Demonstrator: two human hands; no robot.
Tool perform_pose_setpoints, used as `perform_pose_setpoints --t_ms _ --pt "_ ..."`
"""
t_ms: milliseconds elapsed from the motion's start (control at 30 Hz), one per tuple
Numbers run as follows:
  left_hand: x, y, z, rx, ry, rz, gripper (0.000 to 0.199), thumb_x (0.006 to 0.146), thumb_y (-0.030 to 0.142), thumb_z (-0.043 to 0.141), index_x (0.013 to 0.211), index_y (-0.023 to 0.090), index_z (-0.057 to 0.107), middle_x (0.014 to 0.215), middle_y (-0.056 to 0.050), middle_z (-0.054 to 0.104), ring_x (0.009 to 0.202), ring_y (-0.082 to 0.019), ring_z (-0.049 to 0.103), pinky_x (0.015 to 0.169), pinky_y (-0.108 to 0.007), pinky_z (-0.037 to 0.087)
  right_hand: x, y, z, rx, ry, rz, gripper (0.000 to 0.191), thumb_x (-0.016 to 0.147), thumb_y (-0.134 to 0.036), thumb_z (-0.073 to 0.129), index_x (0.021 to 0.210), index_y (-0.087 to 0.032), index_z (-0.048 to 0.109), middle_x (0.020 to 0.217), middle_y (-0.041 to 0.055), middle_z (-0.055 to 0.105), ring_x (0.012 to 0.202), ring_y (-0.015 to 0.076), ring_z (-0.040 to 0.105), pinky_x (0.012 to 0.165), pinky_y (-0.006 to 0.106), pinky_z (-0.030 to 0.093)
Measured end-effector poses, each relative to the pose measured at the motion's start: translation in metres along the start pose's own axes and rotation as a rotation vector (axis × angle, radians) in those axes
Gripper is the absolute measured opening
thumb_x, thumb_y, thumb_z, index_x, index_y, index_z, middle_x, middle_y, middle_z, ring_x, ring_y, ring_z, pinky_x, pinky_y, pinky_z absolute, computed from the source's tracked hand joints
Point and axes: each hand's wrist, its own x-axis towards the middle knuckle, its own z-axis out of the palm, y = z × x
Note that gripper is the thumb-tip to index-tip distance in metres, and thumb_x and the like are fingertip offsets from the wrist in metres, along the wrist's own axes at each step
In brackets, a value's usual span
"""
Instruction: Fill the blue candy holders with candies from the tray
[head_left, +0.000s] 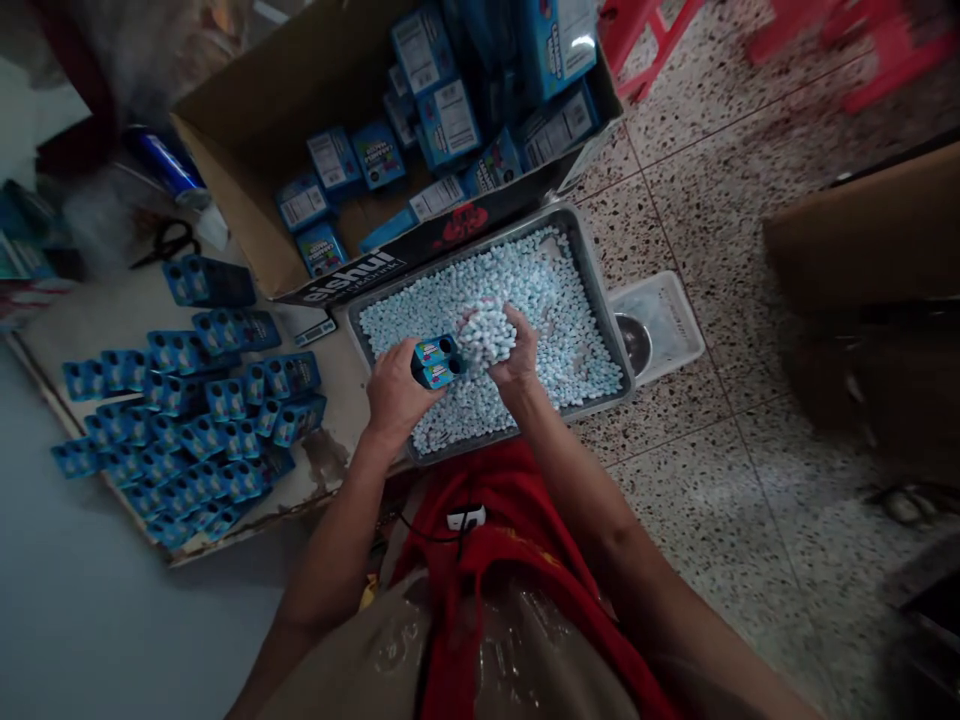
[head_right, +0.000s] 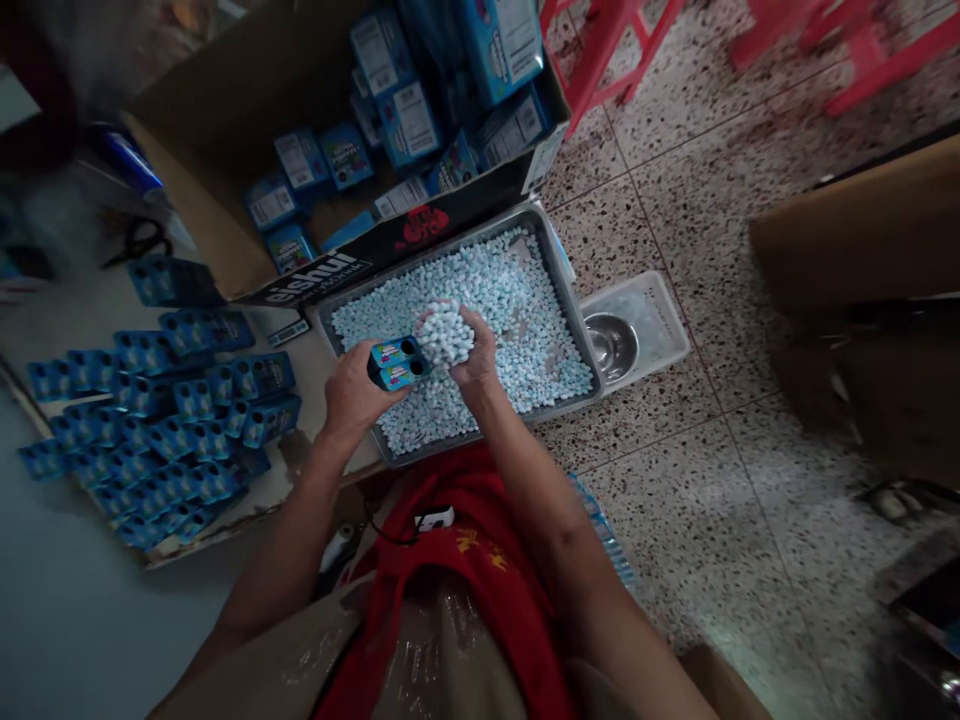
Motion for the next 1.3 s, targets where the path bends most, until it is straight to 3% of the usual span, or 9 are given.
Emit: perform_pose_setpoints --t_ms 167,367,533,767,900,1100,1200,1300 --pt "0.004 0.004 -0.007 -0.081 0.004 0.056 0.064 0.062 0.026 0.092 0.12 0.025 0.066 0.115 -0.009 0.076 0.111 -0.037 0.072 0.099 -0.046 0.058 -0.031 -0.019 0.034 -0.12 -0.102 -0.18 0.041 0.081 -0.067 0.056 0.09 -0.028 0.065 0.1 0.0066 0.076 0.114 0.0297 0.073 0.105 0.051 0.06" --pt "0.007 0.0 -0.002 -0.377 0.03 0.121 0.065 0.069 0.035 0.091 0.126 0.028 0.062 0.122 -0.007 0.075 0.109 -0.03 0.074 0.097 -0.045 0.061 -0.053 -0.04 0.051 -0.275 -0.18 -0.418 0.036 0.089 -0.062 0.051 0.086 -0.03 0.068 0.106 0.0057 0.071 0.11 0.028 0.07 0.11 0.052 0.053" --pt "0.014 0.008 0.006 -0.425 0.086 0.215 0.066 0.07 0.037 0.092 0.127 0.026 0.06 0.126 -0.008 0.072 0.119 -0.031 0.071 0.104 -0.046 0.058 -0.059 -0.044 0.053 -0.409 -0.076 -0.512 0.045 0.094 -0.067 0.043 0.087 -0.031 0.07 0.115 0.0053 0.07 0.127 0.03 0.065 0.117 0.055 0.048" --pt "0.028 0.009 0.008 -0.287 0.097 0.247 0.062 0.069 0.028 0.091 0.124 0.023 0.063 0.124 -0.009 0.073 0.119 -0.033 0.069 0.107 -0.048 0.053 -0.052 -0.034 0.046 -0.464 -0.09 -0.617 0.05 0.1 -0.069 0.036 0.097 -0.033 0.071 0.118 0.0045 0.07 0.125 0.0288 0.064 0.112 0.053 0.05" --pt "0.032 -0.001 0.016 -0.298 0.147 0.286 0.066 0.066 0.028 0.092 0.125 0.023 0.062 0.122 -0.009 0.074 0.116 -0.033 0.07 0.104 -0.047 0.054 -0.043 -0.021 0.041 -0.43 -0.202 -0.712 0.046 0.1 -0.067 0.047 0.094 -0.03 0.073 0.11 0.0039 0.073 0.114 0.0262 0.068 0.111 0.051 0.051" --pt "0.037 -0.007 0.025 -0.368 0.141 0.256 0.064 0.068 0.034 0.091 0.124 0.025 0.062 0.119 -0.007 0.074 0.114 -0.031 0.071 0.102 -0.046 0.057 -0.052 -0.016 0.036 -0.567 -0.37 -0.699 0.04 0.102 -0.065 0.054 0.102 -0.035 0.081 0.124 0.0004 0.076 0.125 0.0261 0.066 0.118 0.052 0.049" --pt "0.039 -0.016 0.019 -0.477 0.089 0.246 0.068 0.068 0.042 0.093 0.126 0.025 0.062 0.121 -0.007 0.074 0.111 -0.029 0.073 0.099 -0.043 0.06 -0.061 -0.026 0.02 -0.683 -0.437 -0.667 0.043 0.102 -0.068 0.053 0.106 -0.037 0.083 0.139 -0.0015 0.073 0.137 0.0275 0.062 0.125 0.055 0.043" --pt "0.04 -0.032 0.009 -0.597 0.043 0.189 0.077 0.065 0.052 0.097 0.127 0.023 0.062 0.121 -0.007 0.076 0.108 -0.027 0.075 0.096 -0.039 0.062 -0.057 -0.039 -0.014 -0.76 -0.313 -0.521 0.042 0.102 -0.065 0.055 0.108 -0.035 0.084 0.145 0.0019 0.069 0.138 0.0282 0.062 0.121 0.057 0.047"
